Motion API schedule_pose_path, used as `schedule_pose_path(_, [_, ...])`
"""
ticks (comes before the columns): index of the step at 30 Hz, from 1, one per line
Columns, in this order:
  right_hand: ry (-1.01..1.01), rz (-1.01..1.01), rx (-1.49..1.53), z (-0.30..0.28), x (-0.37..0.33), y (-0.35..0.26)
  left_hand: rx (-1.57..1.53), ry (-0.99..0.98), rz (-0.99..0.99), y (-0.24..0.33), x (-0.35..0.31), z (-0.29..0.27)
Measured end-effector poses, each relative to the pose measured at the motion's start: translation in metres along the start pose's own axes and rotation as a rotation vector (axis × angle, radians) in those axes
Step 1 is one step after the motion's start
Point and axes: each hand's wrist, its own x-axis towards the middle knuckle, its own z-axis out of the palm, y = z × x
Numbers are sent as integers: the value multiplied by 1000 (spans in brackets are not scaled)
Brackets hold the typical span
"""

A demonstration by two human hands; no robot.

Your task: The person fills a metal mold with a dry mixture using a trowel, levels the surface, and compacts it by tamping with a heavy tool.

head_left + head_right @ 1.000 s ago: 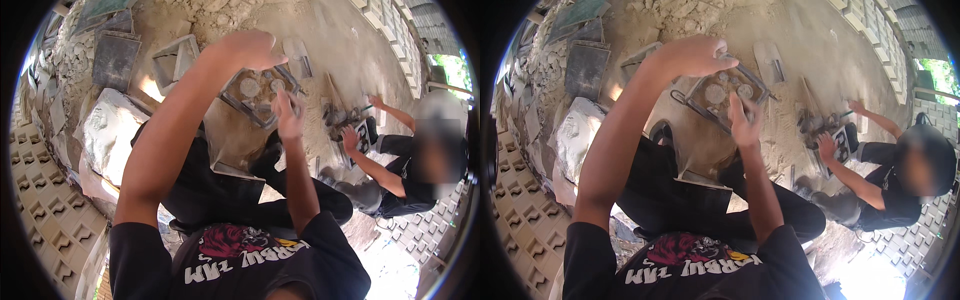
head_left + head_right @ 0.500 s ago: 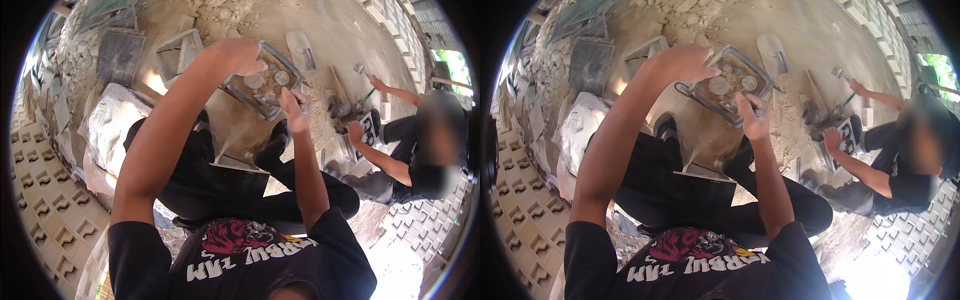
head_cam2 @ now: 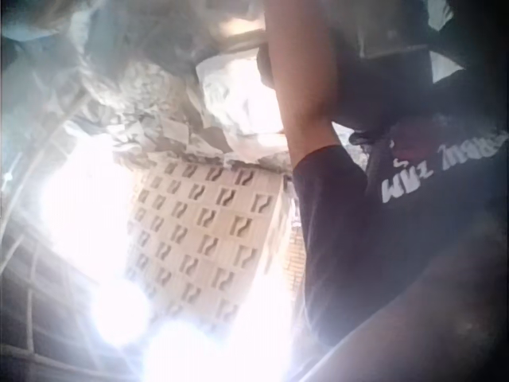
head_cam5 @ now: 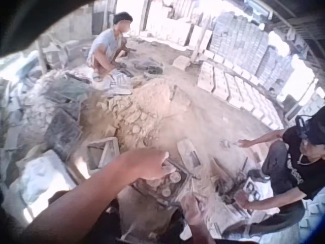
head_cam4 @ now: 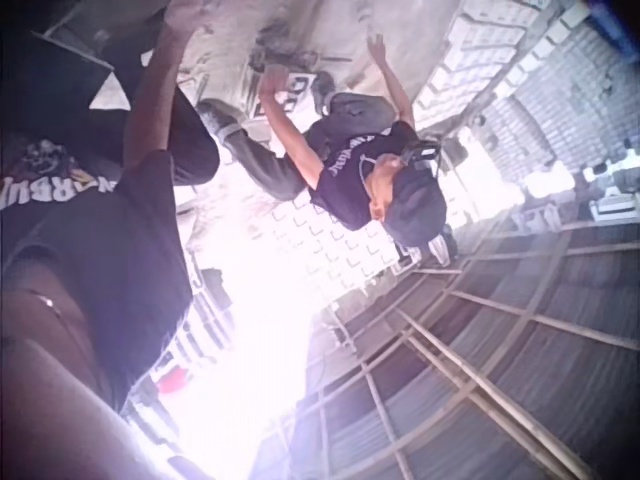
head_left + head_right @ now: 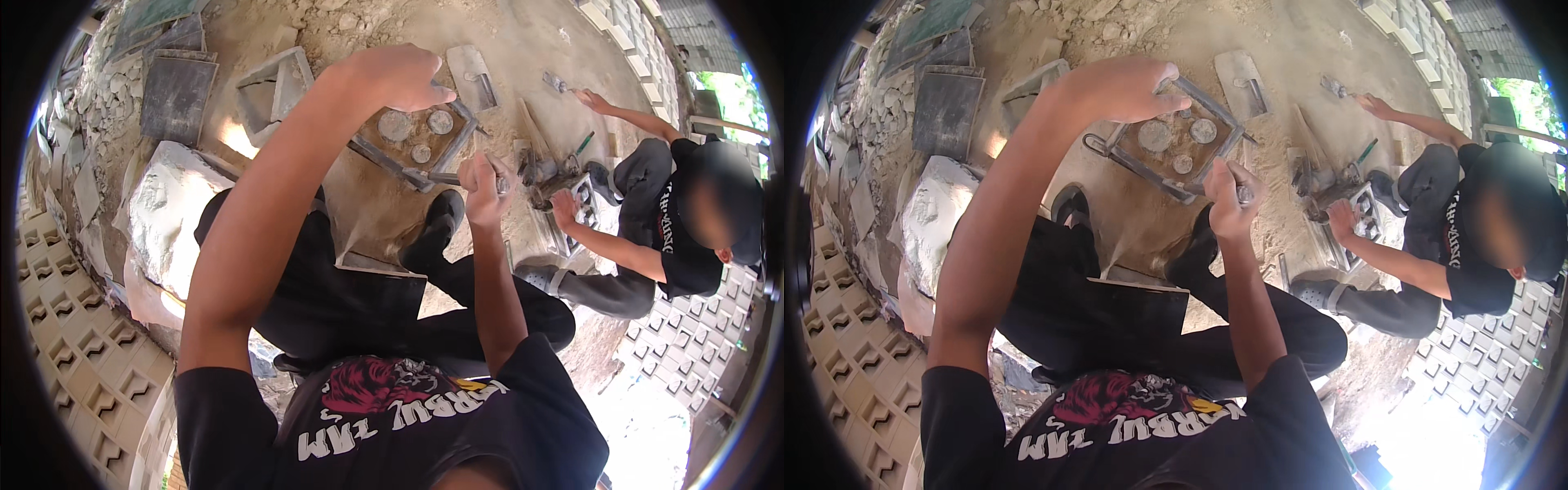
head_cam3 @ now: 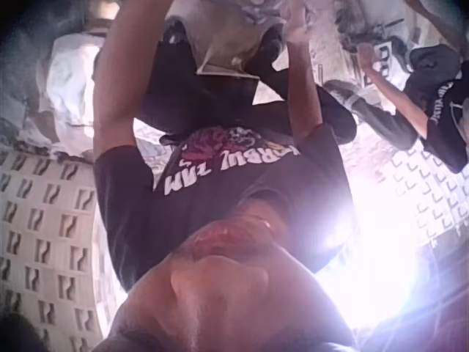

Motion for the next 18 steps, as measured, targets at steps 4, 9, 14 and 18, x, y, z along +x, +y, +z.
schedule_pose_path(4, [69,-1,97,8,5,-15,71,41,4,-6,0,3])
schedule_pose_path(9, [65,5,-4,-3,3,17,47,18,4,-5,3,1])
schedule_pose_path(14, [104,29,14,-4,6,10,46,3,-10,-3,5,1])
schedule_pose_path(18, [162,27,89,-11,11,12,75,47,21,-11,12,6])
